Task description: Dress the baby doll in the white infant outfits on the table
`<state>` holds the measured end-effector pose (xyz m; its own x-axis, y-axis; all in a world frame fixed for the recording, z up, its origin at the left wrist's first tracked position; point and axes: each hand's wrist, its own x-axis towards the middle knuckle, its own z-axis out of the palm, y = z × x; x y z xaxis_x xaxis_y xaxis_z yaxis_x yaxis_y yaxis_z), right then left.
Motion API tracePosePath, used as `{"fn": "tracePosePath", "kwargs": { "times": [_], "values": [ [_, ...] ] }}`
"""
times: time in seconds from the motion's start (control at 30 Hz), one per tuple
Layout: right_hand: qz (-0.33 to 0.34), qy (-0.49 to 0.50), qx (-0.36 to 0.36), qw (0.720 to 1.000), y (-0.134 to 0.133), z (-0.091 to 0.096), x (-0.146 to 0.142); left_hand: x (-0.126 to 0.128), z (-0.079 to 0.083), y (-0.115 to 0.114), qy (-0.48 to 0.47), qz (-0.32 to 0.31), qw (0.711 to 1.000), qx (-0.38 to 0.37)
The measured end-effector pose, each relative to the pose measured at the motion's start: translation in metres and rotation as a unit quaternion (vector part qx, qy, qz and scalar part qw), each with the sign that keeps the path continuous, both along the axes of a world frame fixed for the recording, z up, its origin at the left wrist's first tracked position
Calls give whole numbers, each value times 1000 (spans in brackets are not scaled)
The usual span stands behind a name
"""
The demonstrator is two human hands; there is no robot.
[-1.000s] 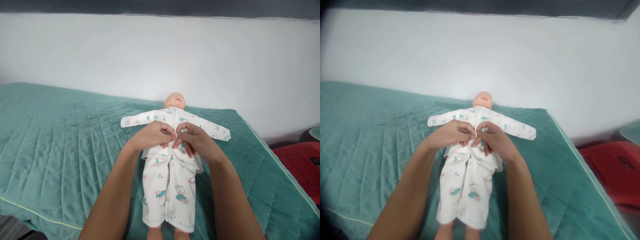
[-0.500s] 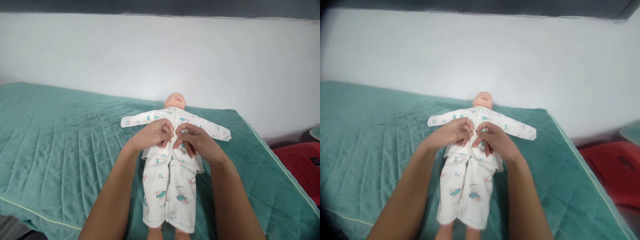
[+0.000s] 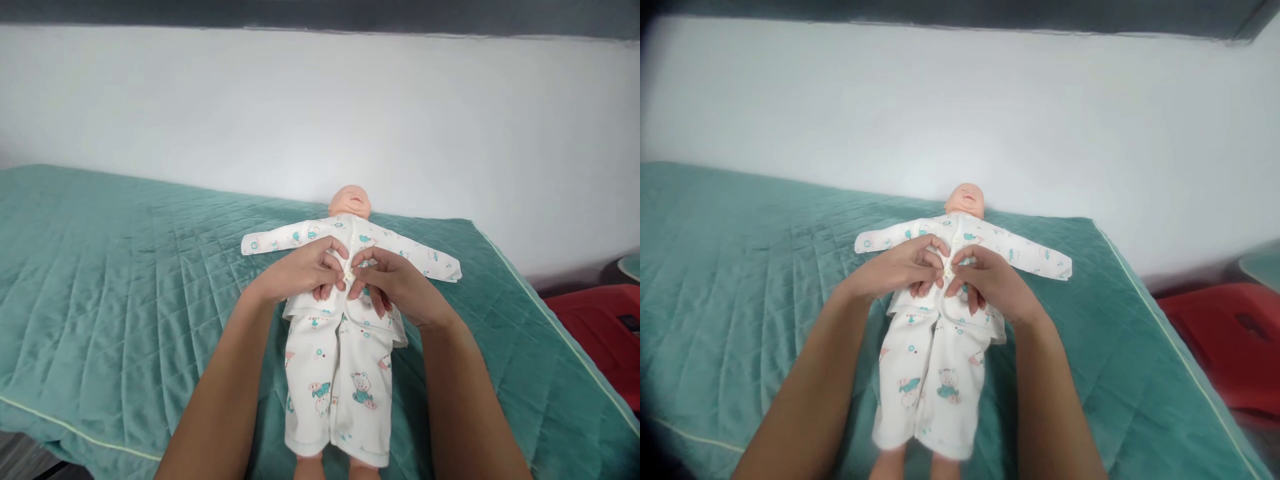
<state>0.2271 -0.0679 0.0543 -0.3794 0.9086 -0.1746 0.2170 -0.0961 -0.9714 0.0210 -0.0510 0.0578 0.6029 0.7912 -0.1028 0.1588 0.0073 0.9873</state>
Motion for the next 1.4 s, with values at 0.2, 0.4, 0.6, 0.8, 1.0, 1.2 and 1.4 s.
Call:
{"fn": "tracePosePath", "kwargs": {
  "times": [0.2, 0.4, 0.6, 0.8, 1.0, 1.2, 1.4],
  "values": [
    [-8, 36, -6, 999, 1, -2, 4, -2, -1, 1, 1, 1, 1000, -2],
    [-99, 200, 45, 974, 5, -5, 10, -7, -6, 3, -58, -2, 998, 20],
    [-260, 220, 192, 920, 15, -20, -1, 7, -19, 13, -88, 192, 953, 218],
    [-227, 30, 316, 921, 21, -36, -11, 18, -30, 20, 22, 189, 899, 395],
    [-180, -72, 366, 910, 22, -40, -9, 19, -37, 23, 98, 174, 892, 405],
    [-178, -71, 353, 916, 24, -42, -8, 19, -37, 22, 92, 180, 898, 392],
    [-209, -48, 304, 928, 28, -41, -10, 20, -37, 21, 101, 182, 894, 397]
  ]
}}
